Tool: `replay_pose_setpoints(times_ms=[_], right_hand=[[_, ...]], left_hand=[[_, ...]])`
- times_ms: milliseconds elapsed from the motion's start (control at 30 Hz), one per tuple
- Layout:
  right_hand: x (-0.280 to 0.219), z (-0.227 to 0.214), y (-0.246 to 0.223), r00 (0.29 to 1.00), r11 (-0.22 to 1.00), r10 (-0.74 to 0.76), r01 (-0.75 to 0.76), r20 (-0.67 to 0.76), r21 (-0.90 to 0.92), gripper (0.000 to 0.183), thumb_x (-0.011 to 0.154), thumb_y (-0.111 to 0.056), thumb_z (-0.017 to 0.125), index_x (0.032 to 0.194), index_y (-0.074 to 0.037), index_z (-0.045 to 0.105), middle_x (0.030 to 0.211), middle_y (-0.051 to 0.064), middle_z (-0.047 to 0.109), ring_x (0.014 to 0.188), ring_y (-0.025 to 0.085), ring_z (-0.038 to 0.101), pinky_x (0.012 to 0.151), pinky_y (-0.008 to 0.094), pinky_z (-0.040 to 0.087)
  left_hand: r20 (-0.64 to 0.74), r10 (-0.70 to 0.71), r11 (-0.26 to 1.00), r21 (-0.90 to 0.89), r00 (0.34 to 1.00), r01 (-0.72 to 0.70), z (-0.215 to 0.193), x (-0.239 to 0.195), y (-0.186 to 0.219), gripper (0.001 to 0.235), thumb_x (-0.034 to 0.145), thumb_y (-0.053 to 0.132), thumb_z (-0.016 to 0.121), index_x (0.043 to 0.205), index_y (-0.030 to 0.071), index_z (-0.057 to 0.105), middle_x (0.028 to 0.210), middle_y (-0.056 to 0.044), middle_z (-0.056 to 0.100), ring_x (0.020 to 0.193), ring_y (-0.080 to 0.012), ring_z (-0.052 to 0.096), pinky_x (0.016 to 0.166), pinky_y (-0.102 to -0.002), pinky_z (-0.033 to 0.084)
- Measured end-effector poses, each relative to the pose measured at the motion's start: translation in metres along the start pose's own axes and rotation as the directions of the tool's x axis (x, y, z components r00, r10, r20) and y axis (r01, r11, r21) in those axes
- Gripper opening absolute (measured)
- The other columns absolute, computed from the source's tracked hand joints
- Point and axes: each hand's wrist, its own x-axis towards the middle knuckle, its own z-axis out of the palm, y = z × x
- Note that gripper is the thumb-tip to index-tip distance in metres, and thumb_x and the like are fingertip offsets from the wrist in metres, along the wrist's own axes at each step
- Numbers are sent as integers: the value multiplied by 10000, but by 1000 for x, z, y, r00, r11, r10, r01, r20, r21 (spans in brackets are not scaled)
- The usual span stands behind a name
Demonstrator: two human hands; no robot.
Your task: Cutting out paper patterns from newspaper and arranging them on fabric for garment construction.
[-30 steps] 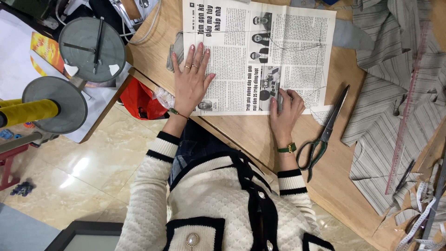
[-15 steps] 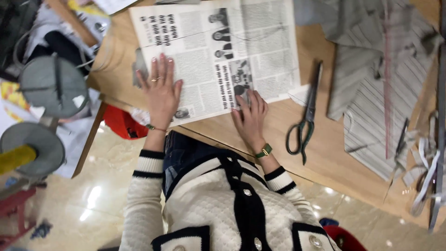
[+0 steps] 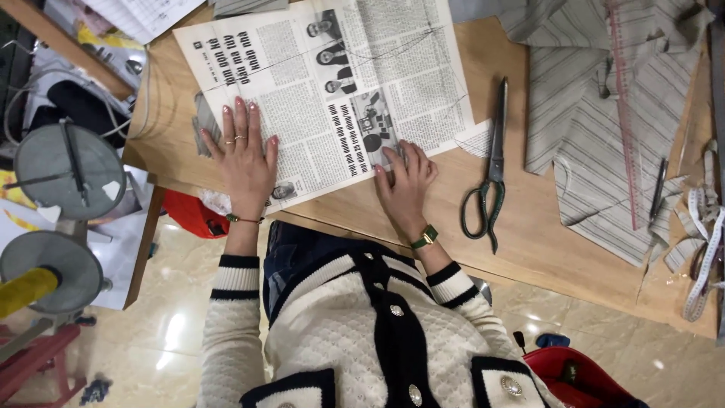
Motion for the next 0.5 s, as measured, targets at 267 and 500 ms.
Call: replay_pose_setpoints(times_ms=[267, 500], right_hand=[[3, 3, 2, 999, 999, -21, 22, 40, -45, 402, 978, -335, 697, 1353, -211, 619, 1382, 72, 518, 1311, 299, 424, 1007, 518, 253], [11, -18, -24, 995, 990, 45, -33, 85, -137, 427, 1050, -396, 498, 1410, -189, 595, 1396, 83, 566, 1267, 283, 454, 998, 469, 292]], left_hand=[[-117, 19, 1000, 4, 993, -18, 13, 0, -11, 623, 1076, 443, 493, 1617, 167, 354, 1681, -56, 261, 1542, -270, 202, 1183, -644, -25], [-98, 72, 996, 57, 993, -67, -5, -3, -7, 565, 1146, 402, 449, 1627, 126, 342, 1682, -53, 221, 1554, -245, 159, 1222, -618, 59]])
